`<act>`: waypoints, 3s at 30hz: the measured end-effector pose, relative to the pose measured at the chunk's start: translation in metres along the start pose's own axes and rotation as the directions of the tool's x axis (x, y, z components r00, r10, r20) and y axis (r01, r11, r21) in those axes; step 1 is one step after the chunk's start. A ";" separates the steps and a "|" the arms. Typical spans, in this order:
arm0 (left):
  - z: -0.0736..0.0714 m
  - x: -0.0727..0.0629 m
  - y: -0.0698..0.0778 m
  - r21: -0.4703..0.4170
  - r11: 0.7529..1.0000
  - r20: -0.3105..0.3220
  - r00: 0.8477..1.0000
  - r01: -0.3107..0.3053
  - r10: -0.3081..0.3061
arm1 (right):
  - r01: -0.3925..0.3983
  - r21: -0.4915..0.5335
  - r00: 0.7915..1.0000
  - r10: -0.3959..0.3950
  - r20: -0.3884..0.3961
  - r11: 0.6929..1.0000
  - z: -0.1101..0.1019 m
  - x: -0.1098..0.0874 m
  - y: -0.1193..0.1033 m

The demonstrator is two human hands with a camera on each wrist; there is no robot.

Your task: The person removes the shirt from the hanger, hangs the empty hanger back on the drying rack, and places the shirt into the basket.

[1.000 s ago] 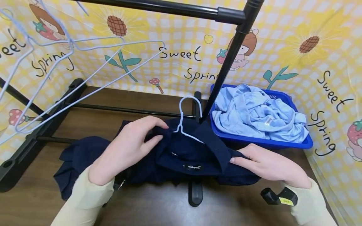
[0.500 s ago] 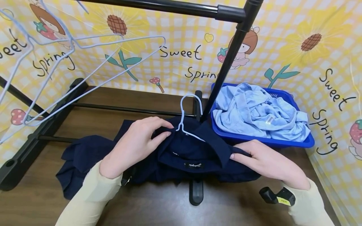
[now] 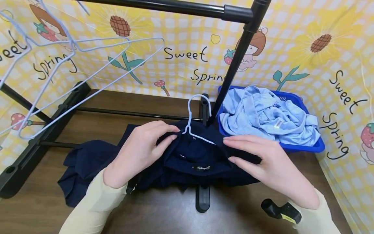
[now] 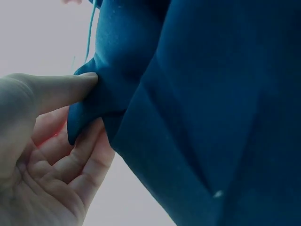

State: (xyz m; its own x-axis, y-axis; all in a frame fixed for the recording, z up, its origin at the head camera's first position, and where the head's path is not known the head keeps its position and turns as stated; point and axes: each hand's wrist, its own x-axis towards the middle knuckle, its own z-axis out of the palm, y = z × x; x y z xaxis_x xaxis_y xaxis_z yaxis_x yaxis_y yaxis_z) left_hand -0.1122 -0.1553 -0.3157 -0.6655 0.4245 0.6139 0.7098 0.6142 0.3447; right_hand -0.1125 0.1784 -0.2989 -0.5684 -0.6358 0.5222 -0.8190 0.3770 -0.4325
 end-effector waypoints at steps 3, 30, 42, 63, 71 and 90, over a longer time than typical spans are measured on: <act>0.000 0.000 0.004 0.024 0.999 -0.024 0.999 -0.028 0.029 | -0.042 -0.041 0.997 0.045 0.058 0.998 0.007 0.004 0.004; -0.002 -0.002 0.008 0.068 0.996 -0.148 0.986 -0.063 0.072 | -0.210 -0.015 0.958 0.209 0.194 0.978 0.005 0.012 0.030; 0.002 -0.001 0.009 0.068 0.996 -0.223 0.972 -0.059 0.073 | -0.227 -0.025 0.971 0.228 0.064 0.974 0.005 0.013 0.029; 0.005 -0.004 0.023 0.141 0.987 -0.216 0.975 0.078 -0.046 | -0.216 0.037 0.973 0.218 -0.078 0.976 0.021 0.015 0.025; -0.004 -0.009 -0.006 0.068 0.980 -0.134 0.975 0.185 -0.175 | -0.222 0.075 0.966 0.230 -0.117 0.972 0.021 0.012 0.030; -0.008 -0.006 -0.024 0.012 0.981 -0.112 0.976 0.191 -0.189 | -0.213 0.143 0.962 0.232 -0.140 0.967 0.018 0.013 0.032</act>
State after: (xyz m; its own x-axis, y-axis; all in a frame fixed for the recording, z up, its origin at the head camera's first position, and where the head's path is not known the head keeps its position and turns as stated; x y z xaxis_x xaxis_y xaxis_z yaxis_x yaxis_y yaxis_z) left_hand -0.1233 -0.1777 -0.3212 -0.7573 0.2235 0.6136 0.5668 0.6917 0.4475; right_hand -0.1445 0.1703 -0.3190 -0.7484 -0.4299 0.5051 -0.6597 0.4036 -0.6340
